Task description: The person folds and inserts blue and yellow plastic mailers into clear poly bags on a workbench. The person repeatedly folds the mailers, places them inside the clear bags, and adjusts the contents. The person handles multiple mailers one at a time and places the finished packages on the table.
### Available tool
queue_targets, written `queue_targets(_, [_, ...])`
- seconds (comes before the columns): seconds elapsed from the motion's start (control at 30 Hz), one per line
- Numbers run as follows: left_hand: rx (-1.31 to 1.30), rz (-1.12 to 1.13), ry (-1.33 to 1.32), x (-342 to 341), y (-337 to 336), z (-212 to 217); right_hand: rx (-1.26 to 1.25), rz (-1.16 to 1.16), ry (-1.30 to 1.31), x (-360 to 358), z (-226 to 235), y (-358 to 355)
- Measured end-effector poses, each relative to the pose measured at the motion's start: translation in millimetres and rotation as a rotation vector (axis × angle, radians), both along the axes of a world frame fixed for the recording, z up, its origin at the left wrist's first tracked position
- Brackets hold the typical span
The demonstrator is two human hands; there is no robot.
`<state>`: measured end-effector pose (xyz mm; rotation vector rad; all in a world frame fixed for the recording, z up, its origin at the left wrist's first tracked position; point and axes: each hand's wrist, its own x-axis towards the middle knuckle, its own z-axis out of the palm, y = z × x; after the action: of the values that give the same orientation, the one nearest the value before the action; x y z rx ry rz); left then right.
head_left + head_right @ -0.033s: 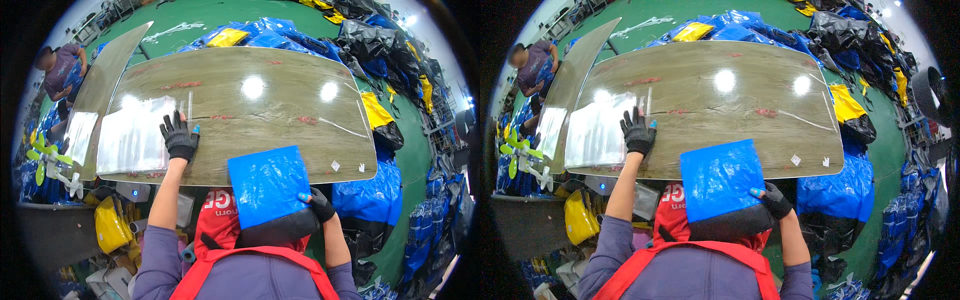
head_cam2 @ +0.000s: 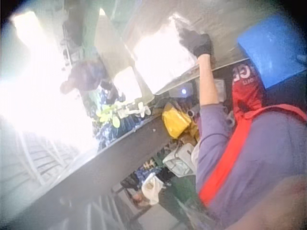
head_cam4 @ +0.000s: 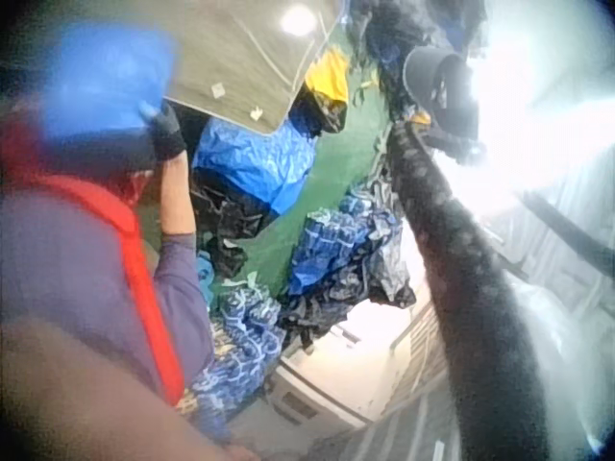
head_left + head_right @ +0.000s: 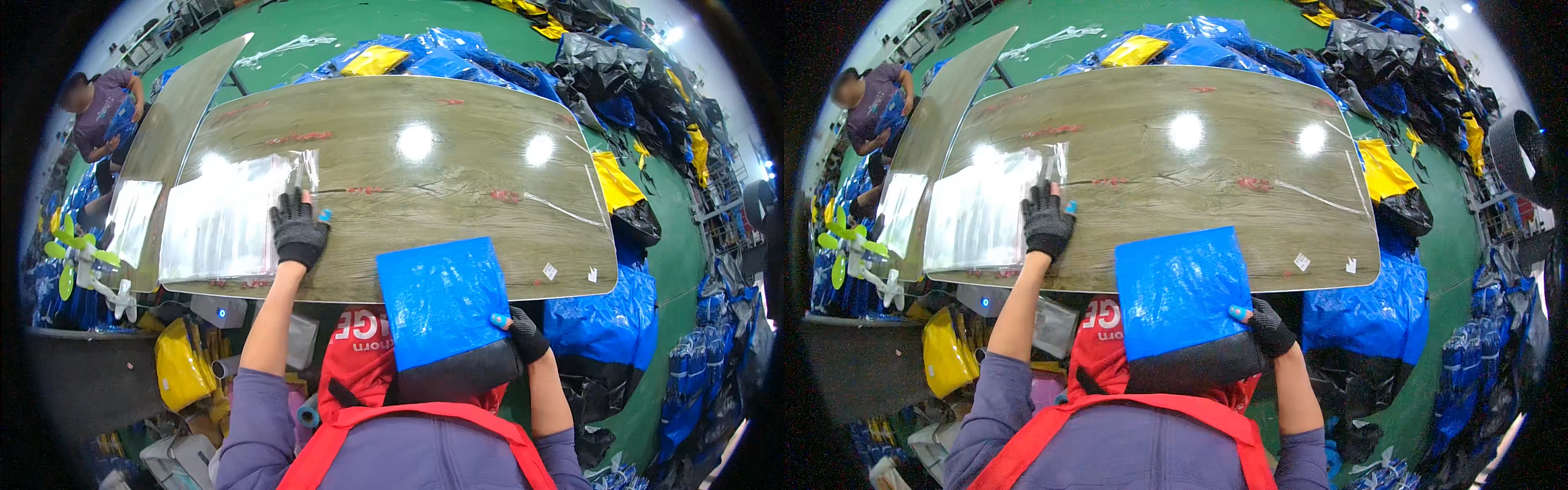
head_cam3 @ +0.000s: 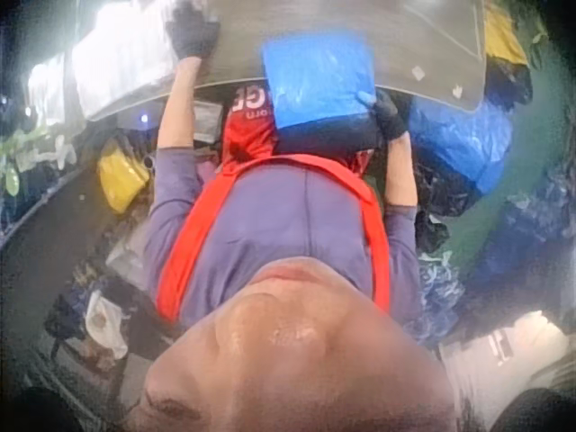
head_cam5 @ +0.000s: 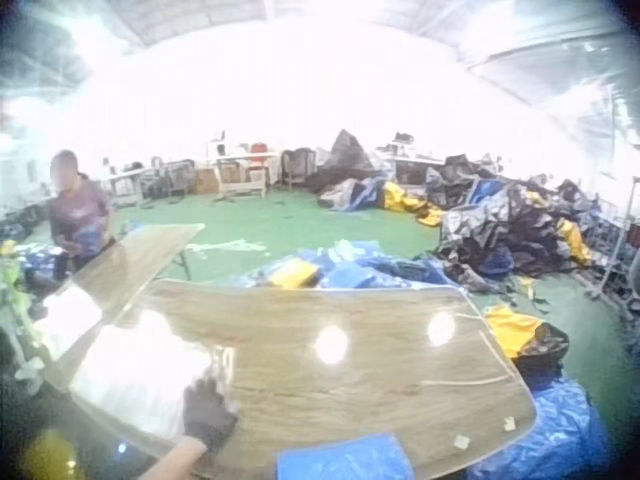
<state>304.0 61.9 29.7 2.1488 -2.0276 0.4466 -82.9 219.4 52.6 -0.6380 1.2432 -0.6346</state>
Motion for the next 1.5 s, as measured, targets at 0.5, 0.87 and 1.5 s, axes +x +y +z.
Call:
queue_targets(0.5, [-0.017, -0.504, 0.711, -12.6, 37.5, -14.7, -0.332, 0.040, 0.058, -22.6, 26.1, -59.6])
queue_targets(0.87, [0.313, -0.372, 1.505, -9.6, 41.9, -0.7, -0.158, 0.157, 0.067, 31.4, 26.4, -80.2])
queue_targets(1.5, [0.181, -0.692, 0.776, -6.6, 98.1, 44.1, -0.395, 0.397, 0.040, 83.8, -11.5, -132.6])
